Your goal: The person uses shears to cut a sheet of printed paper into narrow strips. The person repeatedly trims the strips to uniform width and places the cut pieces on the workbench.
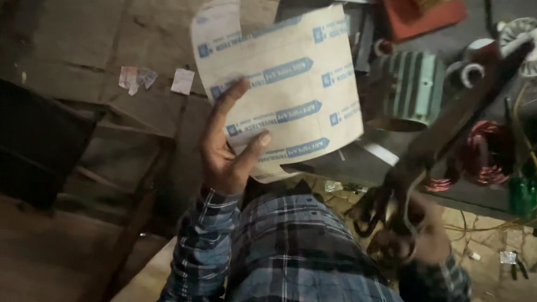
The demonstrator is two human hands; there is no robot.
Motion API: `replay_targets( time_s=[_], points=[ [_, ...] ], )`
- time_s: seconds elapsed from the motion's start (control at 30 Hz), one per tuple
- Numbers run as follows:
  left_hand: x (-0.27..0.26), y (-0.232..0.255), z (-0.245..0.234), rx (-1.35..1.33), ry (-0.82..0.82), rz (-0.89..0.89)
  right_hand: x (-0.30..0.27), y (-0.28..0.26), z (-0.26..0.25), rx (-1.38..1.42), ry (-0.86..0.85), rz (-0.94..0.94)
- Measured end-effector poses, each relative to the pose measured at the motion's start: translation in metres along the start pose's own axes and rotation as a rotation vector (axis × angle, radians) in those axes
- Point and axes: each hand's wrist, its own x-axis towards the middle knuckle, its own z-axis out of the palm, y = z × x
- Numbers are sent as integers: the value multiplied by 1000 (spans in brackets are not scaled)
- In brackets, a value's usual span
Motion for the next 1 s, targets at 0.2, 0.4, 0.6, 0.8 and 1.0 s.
replay_targets(
  time_s=[0.2, 0.4, 0.6, 0.8, 1.0],
  points=[
    [29, -2, 41, 101, -67, 86, -54, 40, -5, 73, 261, -59],
    [30, -34, 74, 195, -81, 132, -80, 70, -31, -226, 122, 14],
    [27, -24, 91, 85, -52, 120, -76, 49, -49, -522, 3, 98],
    [7, -25, 109, 164, -128, 130, -57, 30, -40, -287, -10, 164],
    [3, -29, 109, 106, -131, 96, -47, 13, -39, -209, -41, 190]
  ],
)
